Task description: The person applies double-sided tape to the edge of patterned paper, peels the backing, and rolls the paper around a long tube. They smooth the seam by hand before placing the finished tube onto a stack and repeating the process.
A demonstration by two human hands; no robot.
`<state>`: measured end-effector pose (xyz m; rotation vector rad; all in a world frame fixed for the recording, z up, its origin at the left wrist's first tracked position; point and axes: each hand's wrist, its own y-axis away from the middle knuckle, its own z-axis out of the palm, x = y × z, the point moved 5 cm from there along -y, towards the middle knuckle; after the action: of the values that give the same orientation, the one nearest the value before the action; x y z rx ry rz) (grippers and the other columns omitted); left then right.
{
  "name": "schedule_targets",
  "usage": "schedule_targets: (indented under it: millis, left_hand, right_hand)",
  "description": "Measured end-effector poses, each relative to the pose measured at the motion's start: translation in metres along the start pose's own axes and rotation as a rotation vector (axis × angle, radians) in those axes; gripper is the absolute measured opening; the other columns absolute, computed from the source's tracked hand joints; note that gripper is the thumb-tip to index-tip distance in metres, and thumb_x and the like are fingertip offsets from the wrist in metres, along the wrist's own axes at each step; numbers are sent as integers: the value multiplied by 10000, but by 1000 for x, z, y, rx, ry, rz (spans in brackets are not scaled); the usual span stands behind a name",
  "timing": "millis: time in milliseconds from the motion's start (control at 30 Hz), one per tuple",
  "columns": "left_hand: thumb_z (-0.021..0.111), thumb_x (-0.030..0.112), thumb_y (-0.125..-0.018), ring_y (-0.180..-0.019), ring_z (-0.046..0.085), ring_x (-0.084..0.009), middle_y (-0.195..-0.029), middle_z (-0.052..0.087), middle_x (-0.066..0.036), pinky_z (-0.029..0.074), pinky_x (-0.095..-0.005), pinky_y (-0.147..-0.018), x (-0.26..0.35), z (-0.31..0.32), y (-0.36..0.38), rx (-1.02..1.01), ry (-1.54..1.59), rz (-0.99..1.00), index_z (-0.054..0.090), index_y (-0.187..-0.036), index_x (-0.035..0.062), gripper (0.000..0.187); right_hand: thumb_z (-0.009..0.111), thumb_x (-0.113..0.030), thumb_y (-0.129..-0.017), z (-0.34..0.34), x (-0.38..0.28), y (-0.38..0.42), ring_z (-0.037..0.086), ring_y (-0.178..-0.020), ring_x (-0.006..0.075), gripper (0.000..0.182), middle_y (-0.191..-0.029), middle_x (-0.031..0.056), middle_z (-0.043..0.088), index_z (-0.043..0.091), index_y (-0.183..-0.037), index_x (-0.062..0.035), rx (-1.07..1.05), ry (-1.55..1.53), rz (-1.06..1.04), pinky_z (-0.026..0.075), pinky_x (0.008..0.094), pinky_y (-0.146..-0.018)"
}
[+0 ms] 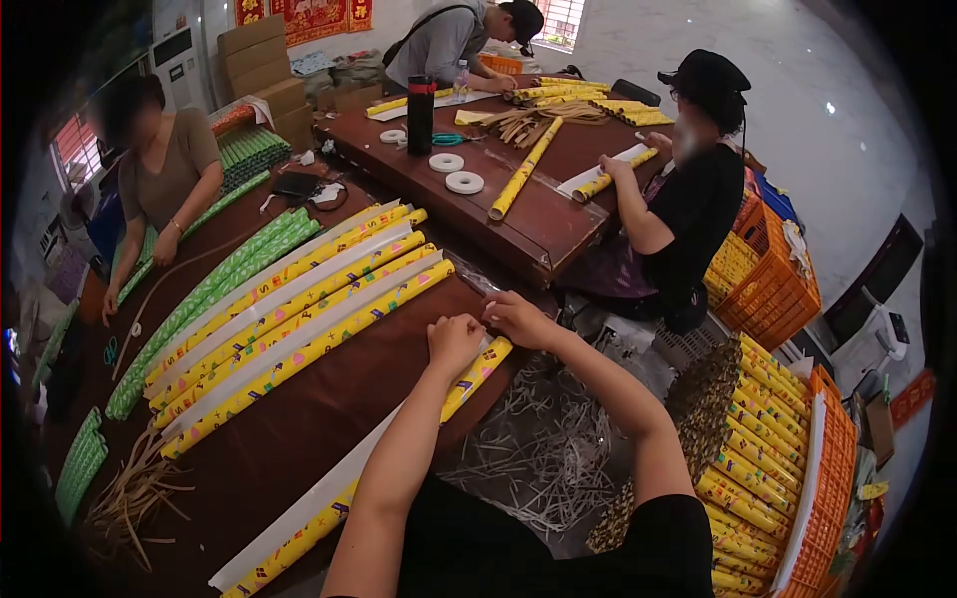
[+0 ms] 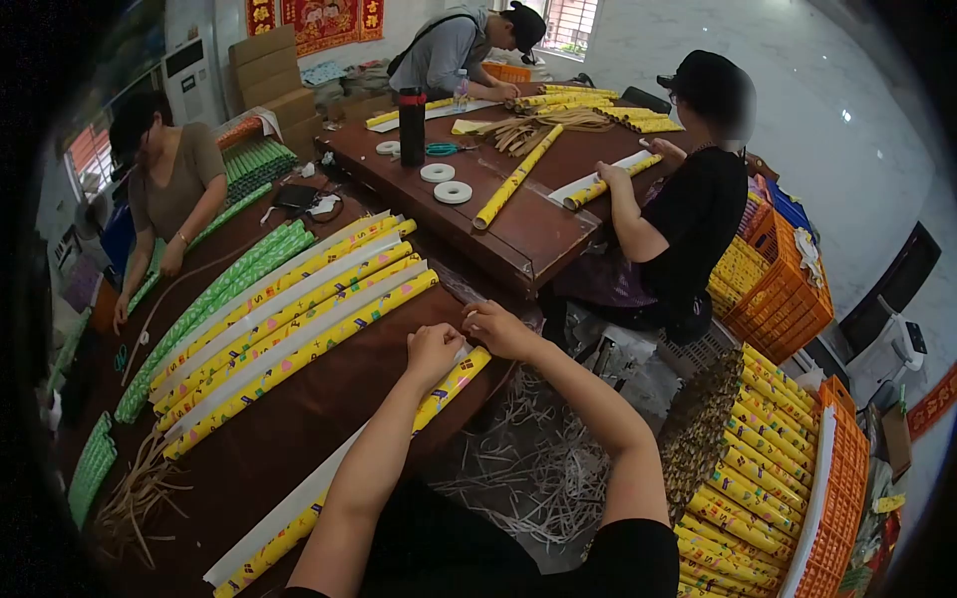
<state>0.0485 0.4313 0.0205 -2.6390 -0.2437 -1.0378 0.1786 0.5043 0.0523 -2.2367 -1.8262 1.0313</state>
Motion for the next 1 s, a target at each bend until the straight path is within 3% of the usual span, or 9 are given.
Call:
schedule_targets:
  millis: [300, 433, 500, 600, 633, 700, 833, 967, 1000]
  left_hand:
    - [649, 286, -834, -917, 606, -263, -843, 705, -55, 399, -416, -871, -1, 0, 1, -19, -24, -13, 710, -856, 139, 161]
    - [652, 285, -835, -916, 606, -268, -851, 705, -67, 403, -417, -870, -1, 0, 1, -21, -34, -4, 713, -857, 135, 164]
    - [653, 285, -835, -917, 606, -270, -854, 705, -70, 404, -419, -870, -2, 1, 0, -10, -27, 0, 714, -858, 133, 165]
    - [671, 278, -814, -857, 610, -263, -784, 686, -54, 406, -414, -825, -4, 4, 0, 28, -16, 28, 710, -825, 135, 149]
    - [671, 278, -814, -857, 610, -263, -784, 686, -54, 406, -414, -825, -3, 1, 0, 39, -17, 26, 710, -825, 135, 149]
    - [657, 279, -833, -919, 604, -271, -846, 700, -78, 410, -437, -859, -3, 2, 0, -24, -36, 4, 708, -843, 130, 158]
    - [654, 279, -825, -896, 608, -278, -844, 699, -73, 415, -436, -854, -3, 3, 0, -20, -33, 19, 709, -842, 132, 157]
    - [662, 286, -815, -896, 608, -278, -846, 700, -73, 419, -431, -846, -6, 4, -1, -3, -34, 27, 708, -835, 134, 161]
    - [669, 290, -806, -893, 610, -279, -849, 700, -76, 421, -430, -842, -7, 4, -1, -13, -38, 24, 707, -849, 133, 168]
  right_hand:
    - [659, 19, -774, 8, 17, -3, 490, -1158, 366, 353, -1317, 187, 504, 685, -1112, -79, -27, 79, 80, 420, 414, -996]
    - [640, 39, -782, 6, 10, -7, 490, -1174, 326, 668, -1373, 181, 460, 481, -1408, -133, 3, 157, 69, 458, 361, -934]
    - [611, 69, -764, 6, 24, -8, 506, -1118, 285, 817, -1315, 175, 473, 316, -1498, -133, 56, -307, 395, 457, 330, -913]
    - [612, 84, -707, 0, 2, -8, 513, -1020, 273, 811, -1147, 129, 517, 349, -1451, -105, 137, -38, 138, 441, 340, -894]
    - [666, 20, -693, -1, -1, -5, 504, -1070, 329, 771, -1173, 160, 502, 387, -1403, -92, 155, 89, 127, 412, 394, -946]
    - [726, -77, -700, -4, 5, 4, 513, -1020, 303, 723, -1077, 121, 548, 435, -1362, -112, 230, 251, 273, 404, 412, -903]
    - [759, -149, -735, 1, 15, 11, 536, -909, 265, 587, -935, 77, 575, 513, -1265, -91, 279, 236, 309, 422, 373, -822]
    - [750, -143, -809, 5, 16, -17, 605, -904, 245, 525, -961, 70, 648, 501, -1266, -76, 390, 59, 209, 477, 360, -786]
    - [742, -142, -824, 11, 18, -24, 613, -925, 236, 497, -971, 80, 652, 505, -1253, -62, 276, -80, 335, 486, 347, -780]
